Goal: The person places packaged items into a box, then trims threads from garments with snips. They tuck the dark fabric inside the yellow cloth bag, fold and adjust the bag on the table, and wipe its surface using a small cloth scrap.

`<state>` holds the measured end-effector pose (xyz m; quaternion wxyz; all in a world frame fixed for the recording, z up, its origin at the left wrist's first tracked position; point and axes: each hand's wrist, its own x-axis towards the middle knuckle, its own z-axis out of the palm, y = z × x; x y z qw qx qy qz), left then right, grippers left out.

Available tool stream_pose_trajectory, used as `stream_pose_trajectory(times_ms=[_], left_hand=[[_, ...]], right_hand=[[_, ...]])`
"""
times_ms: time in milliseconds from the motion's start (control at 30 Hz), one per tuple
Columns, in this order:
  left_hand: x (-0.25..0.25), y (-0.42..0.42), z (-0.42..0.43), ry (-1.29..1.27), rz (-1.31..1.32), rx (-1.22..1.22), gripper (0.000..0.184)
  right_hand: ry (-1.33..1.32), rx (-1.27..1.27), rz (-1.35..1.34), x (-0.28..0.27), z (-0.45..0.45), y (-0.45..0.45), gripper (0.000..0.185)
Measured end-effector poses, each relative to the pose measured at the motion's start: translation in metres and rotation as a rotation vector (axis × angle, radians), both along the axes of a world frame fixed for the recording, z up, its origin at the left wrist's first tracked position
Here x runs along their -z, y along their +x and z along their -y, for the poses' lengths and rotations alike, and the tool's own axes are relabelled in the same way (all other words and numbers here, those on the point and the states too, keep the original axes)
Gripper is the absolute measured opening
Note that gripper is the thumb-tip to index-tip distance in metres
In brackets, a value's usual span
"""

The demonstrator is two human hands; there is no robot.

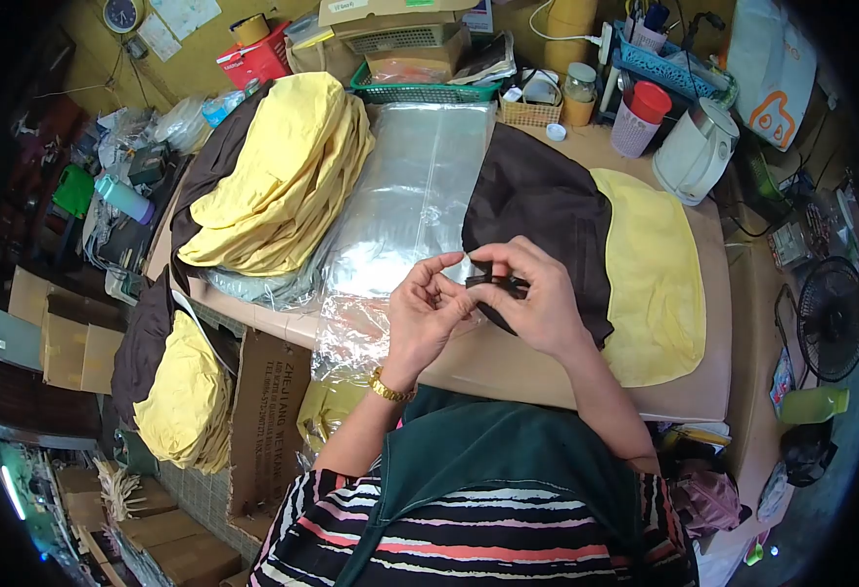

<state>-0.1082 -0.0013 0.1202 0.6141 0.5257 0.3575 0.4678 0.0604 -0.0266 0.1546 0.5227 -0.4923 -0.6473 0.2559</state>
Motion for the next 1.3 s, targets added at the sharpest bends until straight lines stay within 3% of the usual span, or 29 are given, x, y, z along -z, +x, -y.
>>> stream_pose_trajectory(times_ms=[67,100,233,300,333,400,467,533,633,800,867,933,1000,1067,1167,1300], left_hand=[[0.0,0.004,0.005,0.094,-0.012,-0.02,0.05],[0.001,0.004,0.006,0.129,-0.066,-0.025,0.046],[0.003,0.006,0.007,0.069,-0.017,0.037,0.04],[0.009,-0.001,0.003,-0.083,0.082,0.113,0.029],[0.009,-0.002,0.002,-0.078,0.082,0.114,0.029],[0.009,-0.005,0.001,-0.293,0.253,0.134,0.02],[0.012,-0.007,0.0,-0.364,0.363,0.158,0.017],[0.012,-0.008,-0.001,-0.432,0.473,0.183,0.015],[0.008,-0.005,-0.001,-0.472,0.482,0.167,0.015],[0.009,-0.003,0.001,-0.289,0.334,0.13,0.017],[0.014,-0.006,0.004,-0.283,0.324,0.125,0.014],[0.02,-0.009,0.004,-0.279,0.313,0.113,0.012],[0.032,-0.011,0.005,-0.292,0.35,-0.08,0.008],[0.059,-0.024,0.003,-0.357,0.378,0.037,0.007],[0.074,-0.022,0.013,-0.368,0.05,0.04,0.013],[0.085,-0.024,0.006,-0.259,-0.255,0.002,0.021]], right_hand=[[0.087,-0.056,0.238,0.001,0.001,-0.001,0.027],[0.138,-0.023,0.311,0.0,0.001,-0.003,0.021],[0.108,0.009,0.32,0.004,-0.002,-0.003,0.015],[0.031,-0.033,-0.027,0.013,-0.008,0.0,0.008],[0.037,-0.032,-0.026,0.012,-0.009,0.002,0.008],[-0.095,0.01,-0.34,0.01,-0.008,0.006,0.017],[-0.31,0.03,-0.468,0.011,-0.006,0.022,0.023],[-0.16,0.063,-0.072,-0.002,-0.002,0.019,0.023],[0.05,0.11,0.114,-0.006,0.007,0.012,0.035],[0.006,0.119,0.269,-0.019,0.012,0.011,0.042],[-0.213,0.026,0.08,-0.01,0.003,0.017,0.038],[-0.139,0.048,-0.057,0.025,-0.016,0.021,0.036],[-0.081,0.072,-0.196,0.068,-0.021,0.023,0.033],[-0.129,0.245,0.078,0.101,-0.02,0.031,0.028],[-0.045,0.188,0.256,0.126,-0.01,0.035,0.025],[-0.108,0.127,0.273,0.123,-0.01,0.045,0.023]])
